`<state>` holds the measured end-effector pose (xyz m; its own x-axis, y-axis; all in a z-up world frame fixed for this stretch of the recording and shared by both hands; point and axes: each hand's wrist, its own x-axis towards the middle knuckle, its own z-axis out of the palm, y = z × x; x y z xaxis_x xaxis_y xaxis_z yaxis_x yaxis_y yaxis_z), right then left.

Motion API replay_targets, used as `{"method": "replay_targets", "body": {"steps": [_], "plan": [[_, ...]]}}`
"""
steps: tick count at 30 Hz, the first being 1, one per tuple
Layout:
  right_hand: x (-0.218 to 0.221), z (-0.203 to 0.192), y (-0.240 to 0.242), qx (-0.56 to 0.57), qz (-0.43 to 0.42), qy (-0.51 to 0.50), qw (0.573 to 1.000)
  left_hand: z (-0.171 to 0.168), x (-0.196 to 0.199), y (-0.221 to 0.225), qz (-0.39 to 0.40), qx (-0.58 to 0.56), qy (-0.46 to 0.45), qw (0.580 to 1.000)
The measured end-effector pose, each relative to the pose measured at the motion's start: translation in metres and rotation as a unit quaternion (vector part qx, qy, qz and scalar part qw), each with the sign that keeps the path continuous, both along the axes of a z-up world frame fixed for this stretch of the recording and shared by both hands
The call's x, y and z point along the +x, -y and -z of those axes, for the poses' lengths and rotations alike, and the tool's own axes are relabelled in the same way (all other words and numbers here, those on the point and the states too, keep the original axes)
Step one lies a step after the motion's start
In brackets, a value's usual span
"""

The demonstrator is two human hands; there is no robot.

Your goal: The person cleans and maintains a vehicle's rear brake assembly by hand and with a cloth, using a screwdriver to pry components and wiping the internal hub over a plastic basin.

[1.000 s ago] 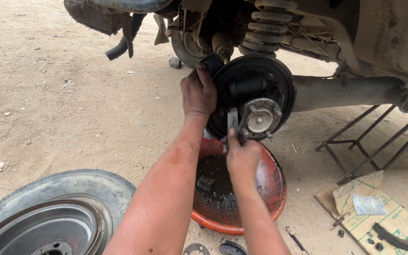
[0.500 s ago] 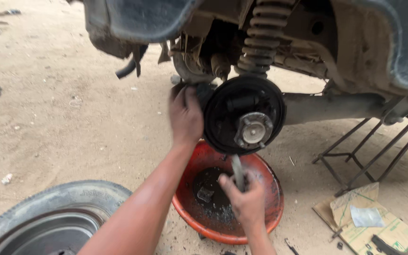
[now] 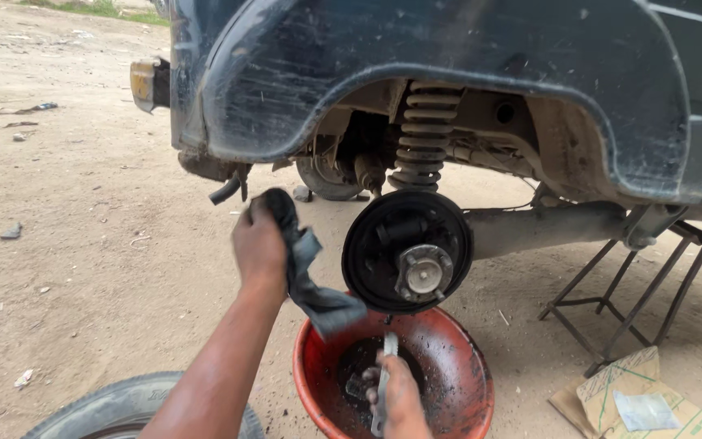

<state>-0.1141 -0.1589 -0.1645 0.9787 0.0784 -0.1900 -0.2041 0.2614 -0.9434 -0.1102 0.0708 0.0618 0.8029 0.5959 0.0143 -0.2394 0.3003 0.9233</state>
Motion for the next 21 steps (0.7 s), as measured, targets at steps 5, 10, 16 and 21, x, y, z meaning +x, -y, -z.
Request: {"method": "replay_targets", "body": {"steps": [5, 10, 16, 21], "plan": [[-0.032, -0.051, -0.015, -0.224, 0.009, 0.233, 0.946, 0.013, 0.059, 0.035, -0.067, 0.372, 0.101, 0.92], [-0.032, -0.105, -0.036, -0.383, 0.177, 0.341, 0.84, 0.022, 0.076, 0.062, -0.003, 0.48, 0.017, 0.877], [-0.002, -0.08, -0.019, -0.448, 0.176, 0.458, 0.747, 0.039, 0.096, 0.058, -0.051, 0.487, 0.067, 0.869], [0.028, -0.094, -0.03, -0.412, 0.149, 0.417, 0.796, 0.053, 0.103, 0.054, -0.034, 0.468, 0.091, 0.878]]}}
